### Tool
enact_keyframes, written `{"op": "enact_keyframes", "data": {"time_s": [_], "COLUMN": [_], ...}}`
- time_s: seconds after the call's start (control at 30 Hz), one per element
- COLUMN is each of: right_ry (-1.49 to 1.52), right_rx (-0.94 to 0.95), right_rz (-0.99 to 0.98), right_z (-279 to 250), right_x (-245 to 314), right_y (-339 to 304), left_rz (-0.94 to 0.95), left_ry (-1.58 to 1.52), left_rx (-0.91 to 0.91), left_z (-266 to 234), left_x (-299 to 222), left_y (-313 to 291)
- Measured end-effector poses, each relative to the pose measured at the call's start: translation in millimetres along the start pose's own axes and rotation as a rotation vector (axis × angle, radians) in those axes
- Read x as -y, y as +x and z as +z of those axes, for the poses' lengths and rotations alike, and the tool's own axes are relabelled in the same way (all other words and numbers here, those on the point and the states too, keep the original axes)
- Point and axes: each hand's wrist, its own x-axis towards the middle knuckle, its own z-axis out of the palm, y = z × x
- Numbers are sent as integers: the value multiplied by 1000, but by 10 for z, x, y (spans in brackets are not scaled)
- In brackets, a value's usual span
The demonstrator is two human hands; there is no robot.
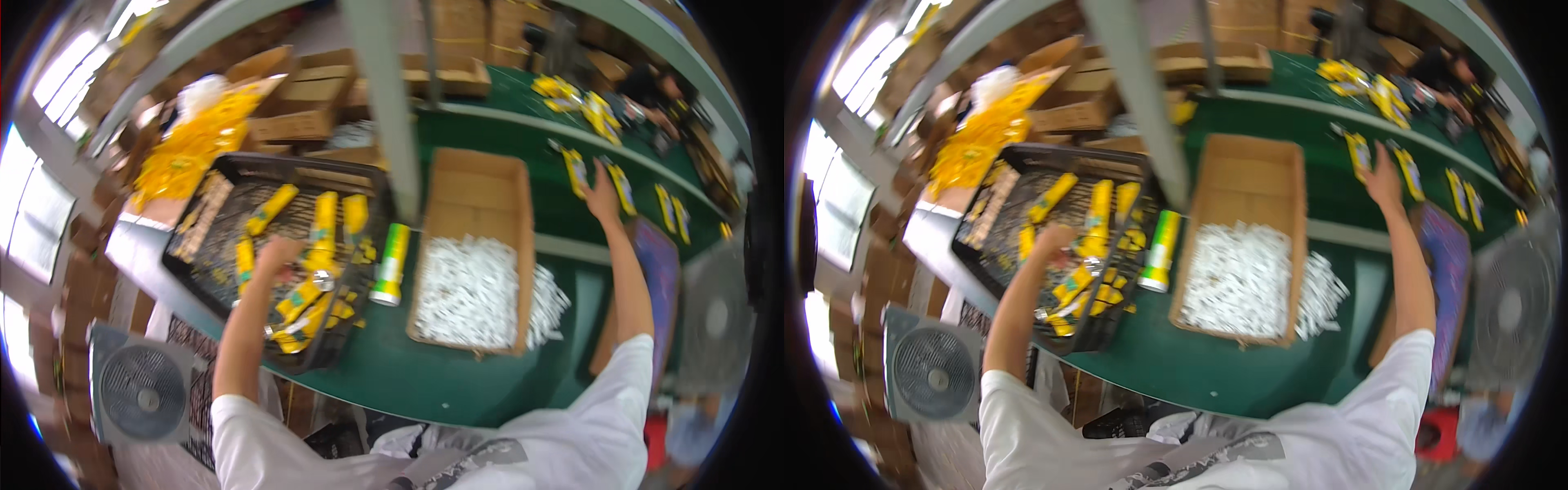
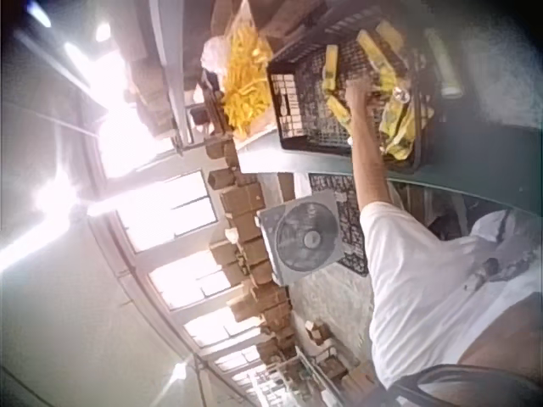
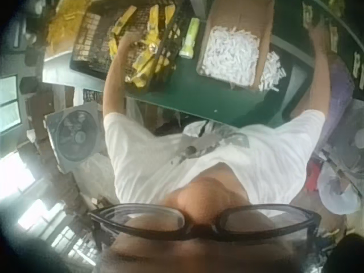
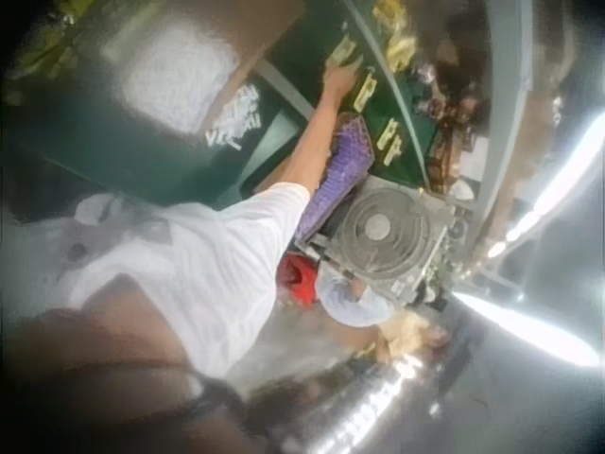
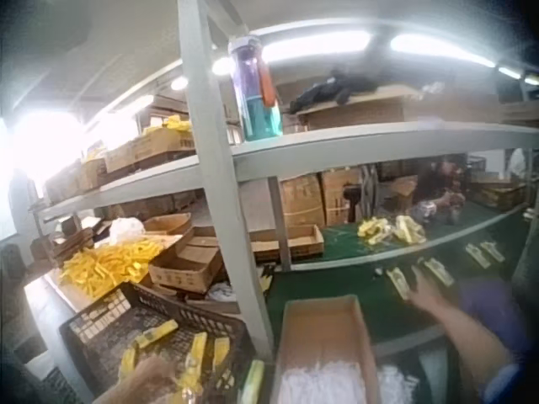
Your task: The person assembles flashlights by taking yellow flashlight housings from a basket, installing small internal components and batteries into them, and placing the assembled units onto the workbench.
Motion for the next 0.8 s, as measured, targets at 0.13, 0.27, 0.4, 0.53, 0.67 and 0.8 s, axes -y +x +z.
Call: {"op": "enact_keyframes", "data": {"time_s": [0.13,0.27,0.4,0.53,0.67,0.8], "right_ry": [168,37,-221,-188,-138,-172], "right_rx": [354,769,658,493,523,520], "right_rz": [4,-67,-186,-180,-134,-99], "right_z": [-666,-1382,-1121,-904,-975,-1077], "right_x": [960,1141,1159,1047,979,983], "right_y": [-475,-1608,-2295,-2417,-2475,-2742], "left_rz": [-6,278,966,1074,1420,1446], "left_ry": [-149,-77,-386,-134,122,216], "left_rx": [-436,-776,-729,-394,-34,-11], "left_z": [143,-246,-210,864,2227,2906], "left_x": [1124,409,249,-90,-334,-503], "left_y": [839,-77,-1627,-3102,-3282,-3049]}}
